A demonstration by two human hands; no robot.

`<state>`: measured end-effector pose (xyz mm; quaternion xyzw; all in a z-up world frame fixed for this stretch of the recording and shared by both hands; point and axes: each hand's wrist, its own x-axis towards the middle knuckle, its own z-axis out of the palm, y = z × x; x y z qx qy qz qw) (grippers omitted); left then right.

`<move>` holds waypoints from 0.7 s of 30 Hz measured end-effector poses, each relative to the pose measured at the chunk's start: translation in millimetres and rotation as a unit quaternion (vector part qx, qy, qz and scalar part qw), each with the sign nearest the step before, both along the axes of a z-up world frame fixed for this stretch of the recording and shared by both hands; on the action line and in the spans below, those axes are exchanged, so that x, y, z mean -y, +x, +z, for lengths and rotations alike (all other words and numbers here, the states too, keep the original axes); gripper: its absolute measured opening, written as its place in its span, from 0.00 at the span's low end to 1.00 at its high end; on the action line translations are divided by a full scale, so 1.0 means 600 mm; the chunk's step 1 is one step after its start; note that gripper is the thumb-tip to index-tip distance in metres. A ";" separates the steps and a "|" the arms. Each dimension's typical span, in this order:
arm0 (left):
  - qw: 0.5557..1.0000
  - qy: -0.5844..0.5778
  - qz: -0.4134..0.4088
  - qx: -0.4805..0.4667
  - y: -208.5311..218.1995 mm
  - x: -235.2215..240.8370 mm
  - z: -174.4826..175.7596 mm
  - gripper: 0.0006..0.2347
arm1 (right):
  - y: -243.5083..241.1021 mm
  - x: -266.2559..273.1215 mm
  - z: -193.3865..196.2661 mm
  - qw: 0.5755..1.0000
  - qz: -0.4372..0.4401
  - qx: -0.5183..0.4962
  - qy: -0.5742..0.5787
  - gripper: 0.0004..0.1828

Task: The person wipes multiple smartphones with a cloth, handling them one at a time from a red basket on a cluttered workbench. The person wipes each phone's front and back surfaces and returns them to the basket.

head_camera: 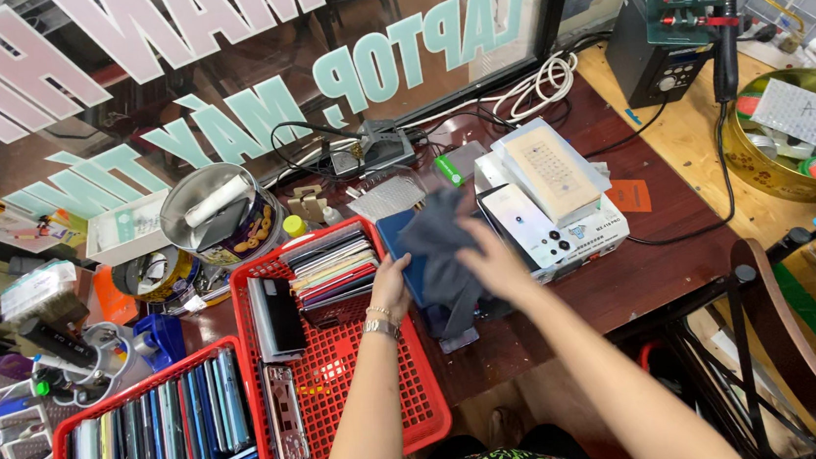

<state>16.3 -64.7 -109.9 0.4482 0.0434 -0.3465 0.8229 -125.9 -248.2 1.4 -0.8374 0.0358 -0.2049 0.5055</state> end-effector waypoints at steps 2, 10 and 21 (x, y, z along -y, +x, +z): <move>0.998 -0.065 0.020 -0.008 -0.022 0.006 0.027 0.16 | 0.005 -0.065 0.009 0.987 -0.007 0.028 -0.155 0.30; 0.991 -0.046 -0.127 0.027 -0.046 -0.075 0.142 0.16 | 0.052 -0.008 0.030 0.987 -0.112 -0.015 -0.114 0.25; 0.962 0.009 -0.265 0.071 -0.037 -0.081 0.192 0.19 | 0.074 -0.043 0.010 0.983 -0.039 -0.088 0.155 0.23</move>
